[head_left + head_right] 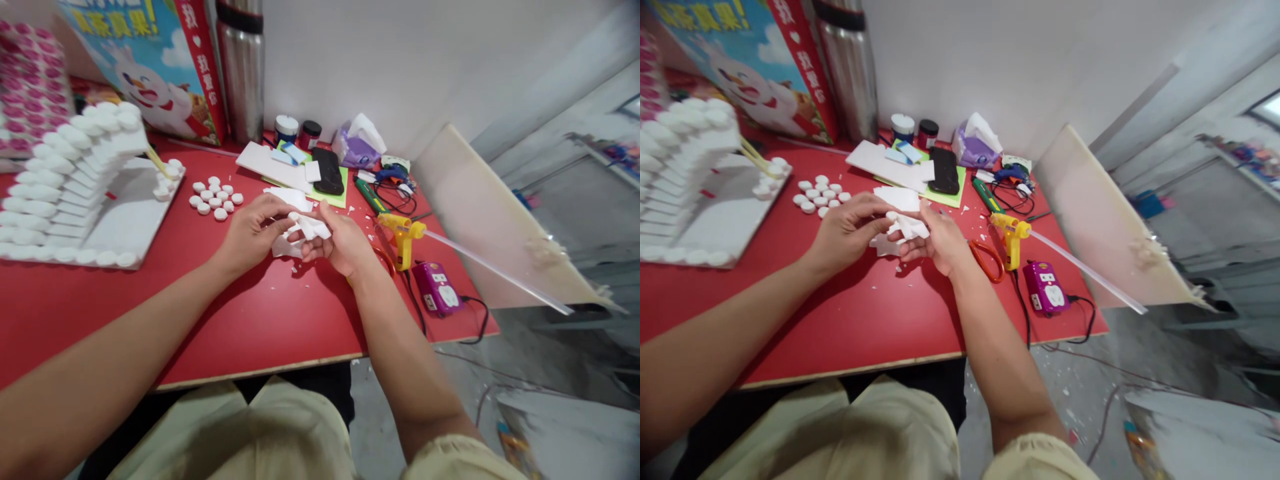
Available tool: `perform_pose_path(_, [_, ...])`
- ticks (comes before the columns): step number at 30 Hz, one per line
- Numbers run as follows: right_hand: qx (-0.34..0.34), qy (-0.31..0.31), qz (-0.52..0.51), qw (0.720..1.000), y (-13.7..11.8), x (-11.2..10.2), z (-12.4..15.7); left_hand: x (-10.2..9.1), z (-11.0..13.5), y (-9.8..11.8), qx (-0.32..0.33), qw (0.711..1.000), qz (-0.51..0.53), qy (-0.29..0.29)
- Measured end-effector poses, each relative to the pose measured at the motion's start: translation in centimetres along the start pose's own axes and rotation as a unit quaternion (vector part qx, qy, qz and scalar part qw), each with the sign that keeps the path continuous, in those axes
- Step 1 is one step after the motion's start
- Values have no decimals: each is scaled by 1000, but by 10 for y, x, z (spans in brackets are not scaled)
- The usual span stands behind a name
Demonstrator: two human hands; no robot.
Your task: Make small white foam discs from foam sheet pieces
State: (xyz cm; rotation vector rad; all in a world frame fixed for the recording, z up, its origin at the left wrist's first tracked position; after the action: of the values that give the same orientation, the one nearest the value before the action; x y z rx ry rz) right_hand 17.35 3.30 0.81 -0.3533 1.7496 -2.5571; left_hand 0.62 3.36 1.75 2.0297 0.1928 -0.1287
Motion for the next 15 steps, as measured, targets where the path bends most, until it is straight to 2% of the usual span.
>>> perform_pose_path(3, [85,-44,-61,993,1,3,0,-1,-1,1,28,999,4,-16])
perform_pose_path(5, [103,-58,-95,988,0,5,1,-1,-2,0,34,999,12,-27])
perform_pose_path(8, [96,-72,-123,985,-2,8,4,0,-1,-2,26,999,14,-35])
perform_pose_path(15, [37,-92,-106,989,-3,8,8,0,0,-5,0,999,14,-33])
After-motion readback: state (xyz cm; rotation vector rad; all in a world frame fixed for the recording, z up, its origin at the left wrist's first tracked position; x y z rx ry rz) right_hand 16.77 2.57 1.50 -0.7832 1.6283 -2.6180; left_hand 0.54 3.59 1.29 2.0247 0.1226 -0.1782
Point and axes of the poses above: each hand's wrist, its own z-axis away from the middle knuckle, its own x-axis out of the palm, y = z × x, the point moved 4 cm from there along -z, towards the middle knuckle, and after that the axes turned 8 degrees about y, right-handed, at the moved point
